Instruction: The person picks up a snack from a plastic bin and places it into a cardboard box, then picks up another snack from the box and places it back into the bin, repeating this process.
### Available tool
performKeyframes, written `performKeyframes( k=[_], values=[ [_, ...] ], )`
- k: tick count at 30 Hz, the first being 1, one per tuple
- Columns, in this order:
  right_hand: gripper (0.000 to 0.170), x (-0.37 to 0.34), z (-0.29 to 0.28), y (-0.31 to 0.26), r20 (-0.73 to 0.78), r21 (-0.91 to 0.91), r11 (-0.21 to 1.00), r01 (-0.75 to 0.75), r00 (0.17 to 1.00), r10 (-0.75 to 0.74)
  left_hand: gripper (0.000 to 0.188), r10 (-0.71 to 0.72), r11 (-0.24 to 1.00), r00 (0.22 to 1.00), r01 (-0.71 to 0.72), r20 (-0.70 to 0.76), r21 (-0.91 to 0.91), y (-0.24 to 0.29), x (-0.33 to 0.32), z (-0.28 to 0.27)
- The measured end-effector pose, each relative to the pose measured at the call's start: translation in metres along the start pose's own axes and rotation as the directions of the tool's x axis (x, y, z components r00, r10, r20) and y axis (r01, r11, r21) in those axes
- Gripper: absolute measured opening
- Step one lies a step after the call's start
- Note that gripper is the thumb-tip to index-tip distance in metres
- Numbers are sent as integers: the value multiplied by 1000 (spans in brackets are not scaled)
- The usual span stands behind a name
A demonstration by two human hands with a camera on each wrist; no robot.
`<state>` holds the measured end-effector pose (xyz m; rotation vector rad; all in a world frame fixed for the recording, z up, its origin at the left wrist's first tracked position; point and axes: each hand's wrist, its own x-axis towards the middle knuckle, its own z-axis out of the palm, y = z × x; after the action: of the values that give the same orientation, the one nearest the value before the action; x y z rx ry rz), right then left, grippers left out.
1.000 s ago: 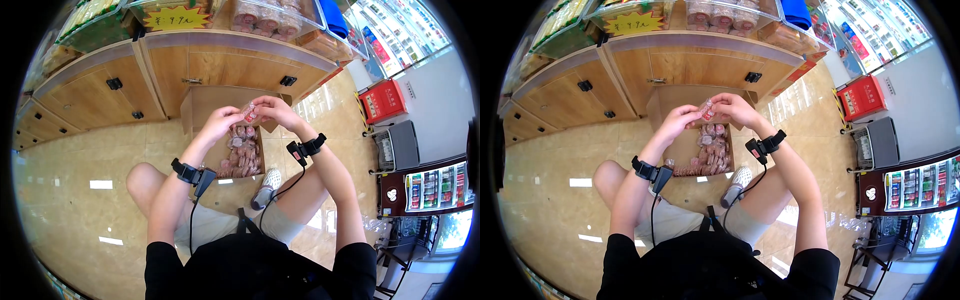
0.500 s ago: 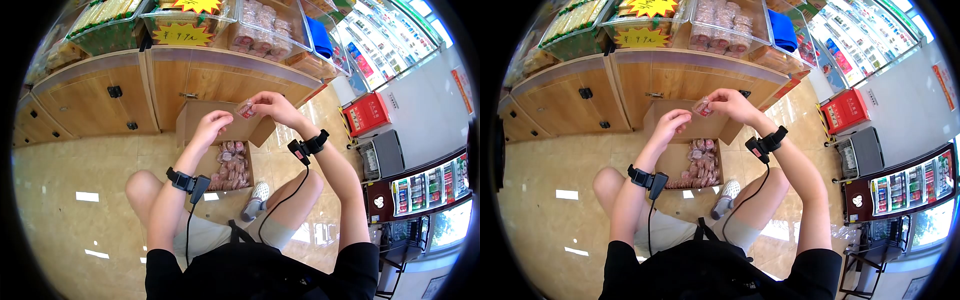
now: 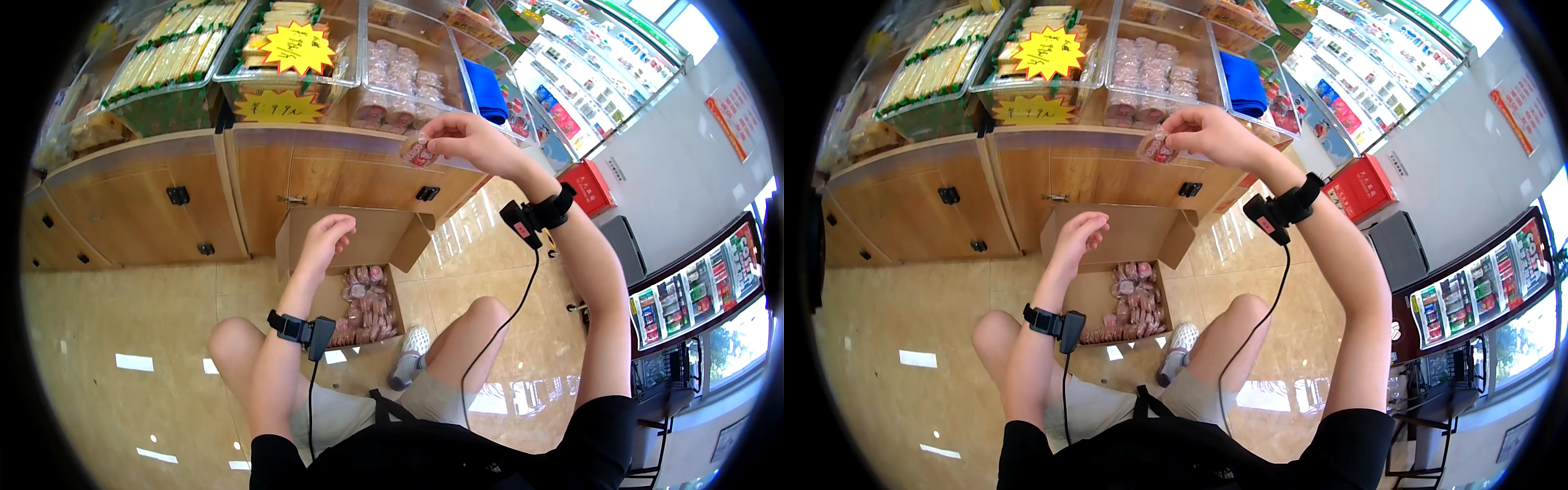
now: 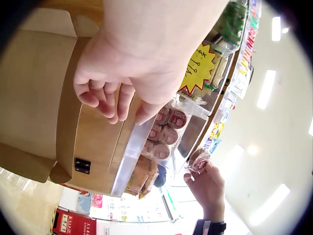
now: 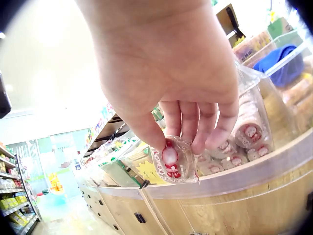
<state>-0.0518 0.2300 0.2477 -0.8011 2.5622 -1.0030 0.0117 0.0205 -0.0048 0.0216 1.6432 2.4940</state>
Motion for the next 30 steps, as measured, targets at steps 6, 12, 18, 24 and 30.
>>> performKeyframes(
  k=[6,12,18,24,30],
  values=[
    [21,14,-36,-28,-56,-124,992,17,998,-24,22,-20,999,999,18,-36,-47,4,3,-8],
    [26,39,-67,-38,-142,-223,975,3,989,-35,23,-29,996,998,24,-64,-86,11,5,-13],
    [28,75,-87,-32,-248,-276,961,5,966,-76,22,-44,992,996,35,-76,-119,13,11,-16],
    [27,110,-105,-22,-263,-353,935,-20,961,-79,22,-36,992,997,27,-69,-124,12,16,-15],
    [29,151,-116,-5,-280,-447,893,-60,957,-75,21,-31,995,998,25,-59,-98,11,22,-10]
  ],
)
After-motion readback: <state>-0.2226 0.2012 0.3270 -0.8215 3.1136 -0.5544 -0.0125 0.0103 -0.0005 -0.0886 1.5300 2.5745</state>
